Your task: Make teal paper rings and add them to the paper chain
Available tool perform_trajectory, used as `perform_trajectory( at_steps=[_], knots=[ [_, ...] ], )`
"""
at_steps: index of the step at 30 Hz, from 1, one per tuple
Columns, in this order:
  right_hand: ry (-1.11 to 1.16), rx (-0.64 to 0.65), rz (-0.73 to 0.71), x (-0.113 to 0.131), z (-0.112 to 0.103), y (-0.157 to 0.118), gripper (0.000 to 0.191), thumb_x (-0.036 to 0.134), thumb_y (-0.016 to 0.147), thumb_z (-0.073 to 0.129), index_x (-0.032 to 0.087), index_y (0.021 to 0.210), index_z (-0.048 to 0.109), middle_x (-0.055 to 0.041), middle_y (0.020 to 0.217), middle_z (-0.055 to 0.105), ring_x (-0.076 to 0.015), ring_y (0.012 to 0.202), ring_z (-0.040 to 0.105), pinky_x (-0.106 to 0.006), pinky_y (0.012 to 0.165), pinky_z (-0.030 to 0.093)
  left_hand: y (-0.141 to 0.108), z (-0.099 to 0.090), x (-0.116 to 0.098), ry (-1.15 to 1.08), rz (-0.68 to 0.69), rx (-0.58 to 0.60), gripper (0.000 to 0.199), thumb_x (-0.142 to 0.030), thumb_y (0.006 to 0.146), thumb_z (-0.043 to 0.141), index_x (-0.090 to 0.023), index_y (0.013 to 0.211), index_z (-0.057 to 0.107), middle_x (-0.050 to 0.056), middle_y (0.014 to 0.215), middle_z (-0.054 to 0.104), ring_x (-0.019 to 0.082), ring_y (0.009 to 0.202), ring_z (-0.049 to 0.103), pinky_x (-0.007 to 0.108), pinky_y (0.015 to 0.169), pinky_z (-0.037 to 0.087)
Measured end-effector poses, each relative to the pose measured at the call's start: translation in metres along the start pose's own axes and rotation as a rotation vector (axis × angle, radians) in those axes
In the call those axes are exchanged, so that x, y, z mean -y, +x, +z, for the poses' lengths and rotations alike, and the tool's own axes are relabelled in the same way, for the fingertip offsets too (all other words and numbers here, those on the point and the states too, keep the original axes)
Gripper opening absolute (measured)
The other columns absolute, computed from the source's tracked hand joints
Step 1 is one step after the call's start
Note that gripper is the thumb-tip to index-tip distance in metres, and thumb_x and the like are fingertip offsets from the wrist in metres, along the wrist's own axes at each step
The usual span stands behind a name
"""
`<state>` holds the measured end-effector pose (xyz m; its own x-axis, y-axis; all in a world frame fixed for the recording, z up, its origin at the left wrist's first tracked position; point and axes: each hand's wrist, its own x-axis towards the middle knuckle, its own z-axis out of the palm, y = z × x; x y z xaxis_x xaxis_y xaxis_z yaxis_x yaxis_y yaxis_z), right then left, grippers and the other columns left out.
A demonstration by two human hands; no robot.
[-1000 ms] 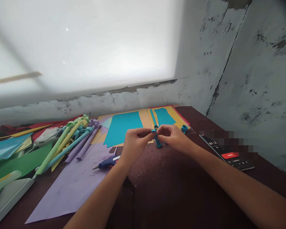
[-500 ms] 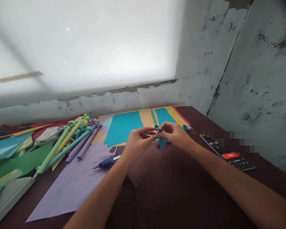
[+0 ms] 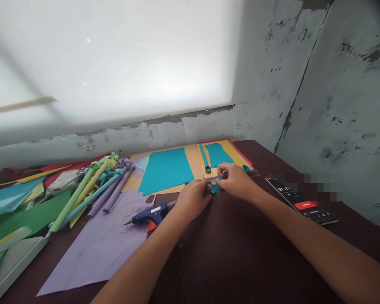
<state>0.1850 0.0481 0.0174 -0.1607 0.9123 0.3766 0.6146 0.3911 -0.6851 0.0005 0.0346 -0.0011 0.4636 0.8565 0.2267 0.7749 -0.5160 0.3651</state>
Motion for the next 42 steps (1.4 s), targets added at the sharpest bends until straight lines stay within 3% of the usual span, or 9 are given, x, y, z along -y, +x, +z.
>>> perform_trajectory(
  at_steps=[4, 15, 20, 24, 28, 32, 38, 42],
  knots=[
    [-0.033, 0.019, -0.002, -0.003, 0.005, 0.000, 0.025, 0.021, 0.069, 0.059, 0.023, 0.061, 0.035, 0.0033, 0.061, 0.045, -0.0141, 0.059, 0.038, -0.029, 0.057, 0.027, 0.001, -0.001, -0.002, 0.013, -0.017, 0.006, 0.031, -0.019, 0.086, 0.063, -0.023, 0.115, 0.074, 0.009, 0.102, 0.076, 0.028, 0.093, 0.070, 0.035, 0.079, 0.051],
    [-0.041, -0.023, 0.013, -0.003, 0.010, -0.001, 0.024, 0.024, 0.069, 0.059, 0.023, 0.062, 0.037, 0.0042, 0.063, 0.043, -0.0134, 0.060, 0.040, -0.028, 0.057, 0.029, -0.002, -0.006, -0.008, -0.043, -0.027, -0.052, 0.026, -0.021, 0.087, 0.065, -0.022, 0.110, 0.076, 0.008, 0.097, 0.072, 0.025, 0.090, 0.068, 0.033, 0.079, 0.049],
    [0.070, -0.043, 0.157, -0.004, 0.008, 0.002, 0.020, 0.024, 0.070, 0.058, 0.023, 0.064, 0.039, 0.0076, 0.055, 0.039, -0.0112, 0.051, 0.037, -0.027, 0.052, 0.028, -0.001, -0.004, -0.006, -0.188, -0.007, -0.132, 0.027, -0.025, 0.088, 0.068, -0.021, 0.113, 0.075, 0.007, 0.096, 0.074, 0.023, 0.088, 0.068, 0.033, 0.079, 0.050],
    [0.279, -0.007, 0.241, -0.007, 0.009, 0.005, 0.019, 0.023, 0.071, 0.058, 0.024, 0.067, 0.039, 0.0065, 0.051, 0.049, -0.0132, 0.050, 0.052, -0.025, 0.052, 0.037, 0.000, -0.004, -0.005, -0.326, -0.010, -0.173, 0.028, -0.019, 0.083, 0.071, -0.021, 0.110, 0.076, 0.005, 0.095, 0.077, 0.021, 0.085, 0.071, 0.031, 0.077, 0.052],
    [0.441, 0.057, 0.310, -0.010, 0.012, 0.006, 0.019, 0.018, 0.072, 0.060, 0.024, 0.071, 0.042, 0.0051, 0.054, 0.057, -0.0142, 0.051, 0.059, -0.025, 0.053, 0.048, 0.001, -0.008, -0.004, -0.435, -0.103, -0.231, 0.028, -0.016, 0.082, 0.069, -0.020, 0.109, 0.075, 0.006, 0.093, 0.079, 0.021, 0.083, 0.074, 0.030, 0.075, 0.055],
    [0.408, 0.080, 0.291, -0.011, 0.011, 0.007, 0.019, 0.017, 0.073, 0.067, 0.022, 0.074, 0.048, 0.0043, 0.060, 0.058, -0.0126, 0.053, 0.059, -0.024, 0.051, 0.049, 0.001, -0.014, -0.005, -0.481, -0.165, -0.279, 0.027, -0.017, 0.080, 0.071, -0.020, 0.106, 0.076, 0.005, 0.093, 0.080, 0.022, 0.082, 0.075, 0.031, 0.075, 0.056],
    [0.466, 0.117, 0.240, -0.009, 0.008, 0.005, 0.026, 0.021, 0.075, 0.075, 0.022, 0.082, 0.050, 0.0026, 0.072, 0.064, -0.0124, 0.055, 0.063, -0.024, 0.050, 0.051, 0.002, -0.024, -0.004, -0.803, -0.263, -0.293, 0.029, -0.023, 0.077, 0.075, -0.017, 0.106, 0.075, 0.008, 0.094, 0.079, 0.024, 0.086, 0.075, 0.030, 0.067, 0.058],
    [0.444, 0.126, 0.201, -0.006, 0.007, 0.004, 0.021, 0.027, 0.081, 0.074, 0.021, 0.083, 0.055, -0.0004, 0.075, 0.067, -0.0154, 0.060, 0.067, -0.027, 0.055, 0.056, 0.003, -0.025, -0.002, -0.939, -0.315, -0.326, 0.035, -0.020, 0.073, 0.077, -0.015, 0.108, 0.072, 0.012, 0.102, 0.078, 0.025, 0.093, 0.075, 0.031, 0.072, 0.058]
  ],
)
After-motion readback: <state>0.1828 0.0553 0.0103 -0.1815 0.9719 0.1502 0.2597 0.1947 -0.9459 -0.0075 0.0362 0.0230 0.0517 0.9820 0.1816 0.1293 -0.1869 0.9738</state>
